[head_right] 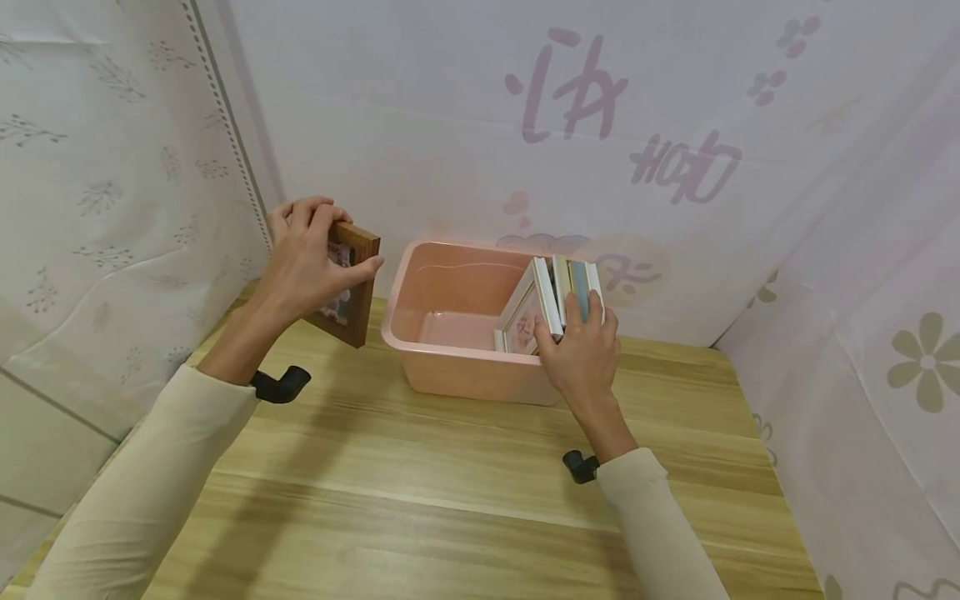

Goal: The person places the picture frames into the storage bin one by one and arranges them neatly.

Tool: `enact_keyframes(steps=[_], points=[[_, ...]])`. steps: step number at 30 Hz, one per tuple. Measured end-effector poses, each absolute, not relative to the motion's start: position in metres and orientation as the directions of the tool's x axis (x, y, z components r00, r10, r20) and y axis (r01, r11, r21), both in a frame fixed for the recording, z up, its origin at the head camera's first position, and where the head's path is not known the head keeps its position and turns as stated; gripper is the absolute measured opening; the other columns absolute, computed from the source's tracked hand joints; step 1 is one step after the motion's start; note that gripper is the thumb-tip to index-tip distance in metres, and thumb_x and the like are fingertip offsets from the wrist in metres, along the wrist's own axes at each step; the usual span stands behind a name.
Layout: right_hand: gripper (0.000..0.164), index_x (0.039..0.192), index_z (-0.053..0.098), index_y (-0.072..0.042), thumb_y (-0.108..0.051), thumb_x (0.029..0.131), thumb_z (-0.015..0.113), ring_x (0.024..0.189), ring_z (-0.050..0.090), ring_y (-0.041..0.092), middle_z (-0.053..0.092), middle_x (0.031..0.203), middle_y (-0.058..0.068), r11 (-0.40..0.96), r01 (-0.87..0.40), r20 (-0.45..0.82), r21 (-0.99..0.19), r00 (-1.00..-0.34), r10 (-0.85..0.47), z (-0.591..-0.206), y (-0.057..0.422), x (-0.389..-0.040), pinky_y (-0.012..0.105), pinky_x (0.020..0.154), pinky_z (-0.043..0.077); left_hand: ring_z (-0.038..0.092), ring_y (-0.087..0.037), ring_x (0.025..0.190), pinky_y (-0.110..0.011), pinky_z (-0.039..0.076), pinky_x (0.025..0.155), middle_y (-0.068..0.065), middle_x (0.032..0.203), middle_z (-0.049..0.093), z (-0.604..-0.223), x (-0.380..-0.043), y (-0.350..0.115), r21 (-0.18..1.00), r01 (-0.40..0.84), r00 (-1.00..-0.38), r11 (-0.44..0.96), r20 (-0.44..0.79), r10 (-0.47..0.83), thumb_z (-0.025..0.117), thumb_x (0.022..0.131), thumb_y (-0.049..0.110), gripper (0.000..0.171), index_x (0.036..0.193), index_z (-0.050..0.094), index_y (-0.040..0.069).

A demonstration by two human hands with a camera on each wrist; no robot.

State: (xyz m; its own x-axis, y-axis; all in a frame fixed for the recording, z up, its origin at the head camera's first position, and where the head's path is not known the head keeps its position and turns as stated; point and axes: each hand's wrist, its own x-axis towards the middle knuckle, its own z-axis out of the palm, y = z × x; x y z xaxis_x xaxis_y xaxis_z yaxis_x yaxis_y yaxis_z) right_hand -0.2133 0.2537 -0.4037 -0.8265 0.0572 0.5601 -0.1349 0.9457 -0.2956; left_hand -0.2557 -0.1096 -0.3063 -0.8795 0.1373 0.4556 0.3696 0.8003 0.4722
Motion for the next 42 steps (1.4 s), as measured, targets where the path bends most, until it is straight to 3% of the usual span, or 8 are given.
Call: enact_keyframes(steps=[5,10,18,21,32,42], points=[[0.064,0.133,0.056,-0.003,-0.053,0.092,0.056,0.12,0.048,0.056,0.046,0.144,0.029,0.947,-0.127,0.556,-0.295,-0.829,0.062,-0.404,0.254,-0.214,0.072,0.076,0.048,0.018,-0.043,0.137,-0.066,0.037,0.099,-0.018,0.141,0.04,-0.301,-0.257,-0.102,0.459,0.384,-0.867,0.801,0.477,0.142,0.073,0.082,0.05,0.063,0.123,0.053,0.006],[0.065,0.133,0.057,-0.004,-0.053,0.091,0.056,0.12,0.048,0.055,0.046,0.143,0.029,0.948,-0.119,0.557,-0.296,-0.828,0.07,-0.404,0.253,-0.215,0.072,0.076,0.048,0.018,-0.042,0.136,-0.065,0.036,0.1,-0.017,0.138,0.041,-0.299,-0.259,-0.097,0.485,0.411,-0.855,0.772,0.499,0.142,0.071,0.082,0.051,0.062,0.121,0.052,0.006],[0.064,0.132,0.057,-0.005,-0.054,0.091,0.055,0.122,0.048,0.054,0.047,0.143,0.028,0.952,-0.102,0.56,-0.29,-0.824,0.082,-0.404,0.253,-0.215,0.072,0.075,0.049,0.024,-0.04,0.131,-0.053,0.017,0.112,-0.018,0.13,0.044,-0.294,-0.262,-0.09,0.477,0.49,-0.811,0.73,0.557,0.181,0.07,0.084,0.048,0.06,0.119,0.051,0.004],[0.065,0.133,0.057,-0.006,-0.054,0.091,0.055,0.122,0.048,0.053,0.047,0.144,0.028,0.952,-0.098,0.557,-0.289,-0.826,0.084,-0.405,0.253,-0.216,0.072,0.073,0.049,0.024,-0.04,0.131,-0.052,0.016,0.113,-0.018,0.129,0.044,-0.292,-0.262,-0.087,0.48,0.502,-0.806,0.72,0.561,0.188,0.07,0.084,0.048,0.06,0.12,0.051,0.004],[0.064,0.133,0.057,-0.005,-0.053,0.091,0.055,0.119,0.049,0.054,0.047,0.142,0.028,0.953,-0.11,0.567,-0.281,-0.821,0.072,-0.406,0.253,-0.215,0.071,0.075,0.049,0.016,-0.039,0.138,-0.055,0.033,0.107,-0.016,0.14,0.039,-0.285,-0.259,-0.074,0.517,0.477,-0.833,0.711,0.524,0.178,0.072,0.082,0.051,0.065,0.125,0.052,0.007],[0.064,0.132,0.057,-0.004,-0.053,0.091,0.055,0.119,0.048,0.055,0.046,0.143,0.029,0.953,-0.112,0.562,-0.283,-0.824,0.071,-0.406,0.254,-0.215,0.071,0.077,0.048,0.017,-0.039,0.138,-0.055,0.031,0.11,-0.014,0.141,0.038,-0.277,-0.264,-0.059,0.494,0.501,-0.837,0.711,0.486,0.252,0.073,0.082,0.052,0.066,0.127,0.052,0.008]])
